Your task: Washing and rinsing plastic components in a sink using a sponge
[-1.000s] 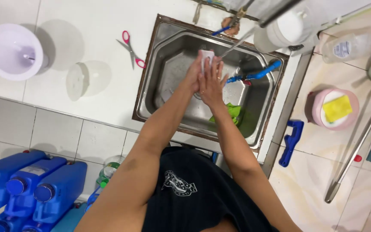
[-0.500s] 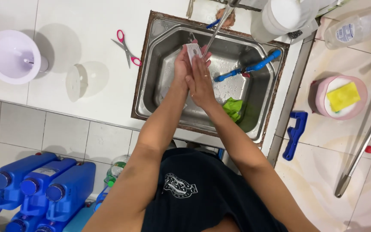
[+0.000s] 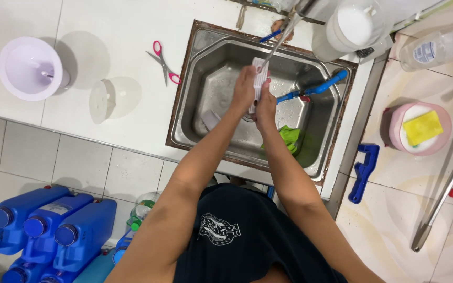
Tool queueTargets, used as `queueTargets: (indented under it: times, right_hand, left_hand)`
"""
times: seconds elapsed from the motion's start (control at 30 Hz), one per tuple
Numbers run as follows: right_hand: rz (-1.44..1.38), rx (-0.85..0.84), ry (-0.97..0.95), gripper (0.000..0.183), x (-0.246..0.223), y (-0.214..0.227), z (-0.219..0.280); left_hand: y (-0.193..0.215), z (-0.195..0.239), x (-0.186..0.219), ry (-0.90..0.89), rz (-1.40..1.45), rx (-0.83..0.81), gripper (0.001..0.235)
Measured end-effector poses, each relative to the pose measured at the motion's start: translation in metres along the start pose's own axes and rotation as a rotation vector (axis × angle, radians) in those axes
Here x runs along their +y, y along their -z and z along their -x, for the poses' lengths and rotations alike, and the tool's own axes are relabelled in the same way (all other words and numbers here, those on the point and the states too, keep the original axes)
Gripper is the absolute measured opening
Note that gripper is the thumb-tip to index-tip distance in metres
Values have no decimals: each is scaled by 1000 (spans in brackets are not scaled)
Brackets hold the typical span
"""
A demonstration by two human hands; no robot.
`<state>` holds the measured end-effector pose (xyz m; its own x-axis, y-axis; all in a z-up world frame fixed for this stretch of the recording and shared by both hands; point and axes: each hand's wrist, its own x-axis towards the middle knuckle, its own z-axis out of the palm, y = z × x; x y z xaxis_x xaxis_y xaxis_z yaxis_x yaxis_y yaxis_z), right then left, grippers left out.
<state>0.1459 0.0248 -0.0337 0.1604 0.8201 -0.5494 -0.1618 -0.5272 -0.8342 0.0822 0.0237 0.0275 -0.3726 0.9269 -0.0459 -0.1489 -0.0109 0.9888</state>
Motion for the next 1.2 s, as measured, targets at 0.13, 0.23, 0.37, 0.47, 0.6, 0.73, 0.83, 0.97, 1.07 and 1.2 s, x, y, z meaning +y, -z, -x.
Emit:
queueTargets:
  times: [0.13,0.23,0.37,0.47,0.6,0.73,0.83,0.97,1.07,1.2]
  right_hand:
    - [247,4,-29,80,10,9,-4]
    - [333,-67,-53,72,14,-3,9]
    - [445,-245,-26,64,17,-65,18]
    - [534,-391,29,60,17,-115,18]
    - [650,-504,76,58,28,-139,-15]
    - [723,-543,79,61,50,-128,-36]
    - [761,-544,57,65,66,-116,-37]
    - [828,-538,47,74,80,-98,-35]
    - [902,-526,53,82,85,-76,-38]
    - [1001,-490,41,94,89,-36,-43]
  left_hand:
    - [14,10,-29,228,-125,-174,65]
    - [12,0,-63,244,-272,-220,60]
    - [18,-53,-105,-20,-434,66,42]
    - [20,-68,-76,-16,-690,-3,48]
    - [11,-59,-89,-42,-1024,-292,51]
    - [27,-37,-111,-20,-1178,-455,61]
    - [39,-16,-119,-357,-1393,-508,31]
    - [36,-25,-110,-411,-1302,-521,40]
    - [28,-36,-85,-268,-1190,-478,43]
    - [37,-27,-62,-186,-1044,-312,69]
